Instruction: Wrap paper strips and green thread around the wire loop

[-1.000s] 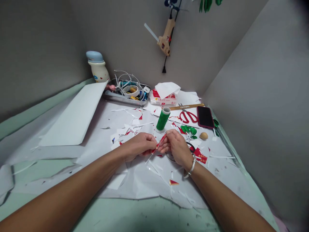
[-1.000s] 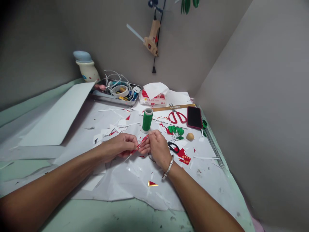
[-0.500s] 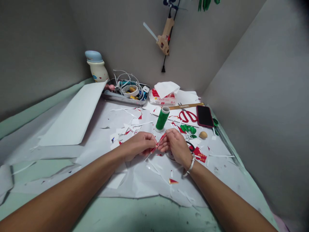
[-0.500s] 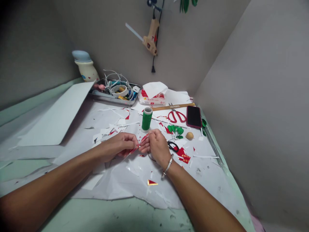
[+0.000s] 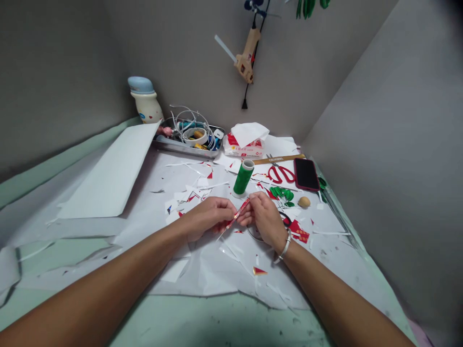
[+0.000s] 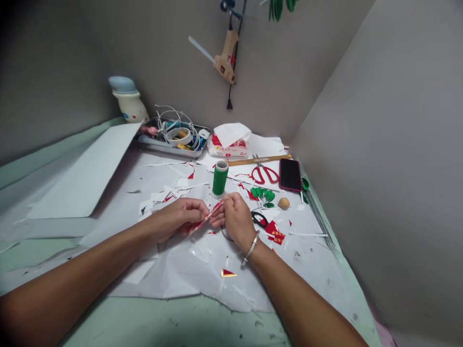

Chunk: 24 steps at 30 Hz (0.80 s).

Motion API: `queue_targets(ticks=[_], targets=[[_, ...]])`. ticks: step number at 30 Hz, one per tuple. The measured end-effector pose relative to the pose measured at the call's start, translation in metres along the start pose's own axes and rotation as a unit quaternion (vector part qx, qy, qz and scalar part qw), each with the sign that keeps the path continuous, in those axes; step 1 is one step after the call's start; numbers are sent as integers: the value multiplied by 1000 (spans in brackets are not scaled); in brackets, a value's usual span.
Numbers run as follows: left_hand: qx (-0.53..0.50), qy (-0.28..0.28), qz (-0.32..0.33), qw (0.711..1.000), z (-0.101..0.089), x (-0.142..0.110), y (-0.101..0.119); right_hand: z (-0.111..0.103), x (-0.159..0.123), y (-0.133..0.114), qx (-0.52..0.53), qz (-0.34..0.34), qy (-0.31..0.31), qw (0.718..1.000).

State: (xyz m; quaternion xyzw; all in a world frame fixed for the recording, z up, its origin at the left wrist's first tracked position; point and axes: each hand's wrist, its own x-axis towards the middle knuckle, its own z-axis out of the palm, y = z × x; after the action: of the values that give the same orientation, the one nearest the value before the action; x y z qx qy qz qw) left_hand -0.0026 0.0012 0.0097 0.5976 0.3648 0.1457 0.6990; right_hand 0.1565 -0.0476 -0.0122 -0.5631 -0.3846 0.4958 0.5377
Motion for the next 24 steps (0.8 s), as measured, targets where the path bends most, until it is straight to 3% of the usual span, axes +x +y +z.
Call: queue_targets(ticks=[16,24], targets=[[-19,27,-9,999,2,0,0,0,0,0,-18,-32,29,999],[4,10,7,1000,3,-1,3,1,-1,-2,-29,-35,48,998]])
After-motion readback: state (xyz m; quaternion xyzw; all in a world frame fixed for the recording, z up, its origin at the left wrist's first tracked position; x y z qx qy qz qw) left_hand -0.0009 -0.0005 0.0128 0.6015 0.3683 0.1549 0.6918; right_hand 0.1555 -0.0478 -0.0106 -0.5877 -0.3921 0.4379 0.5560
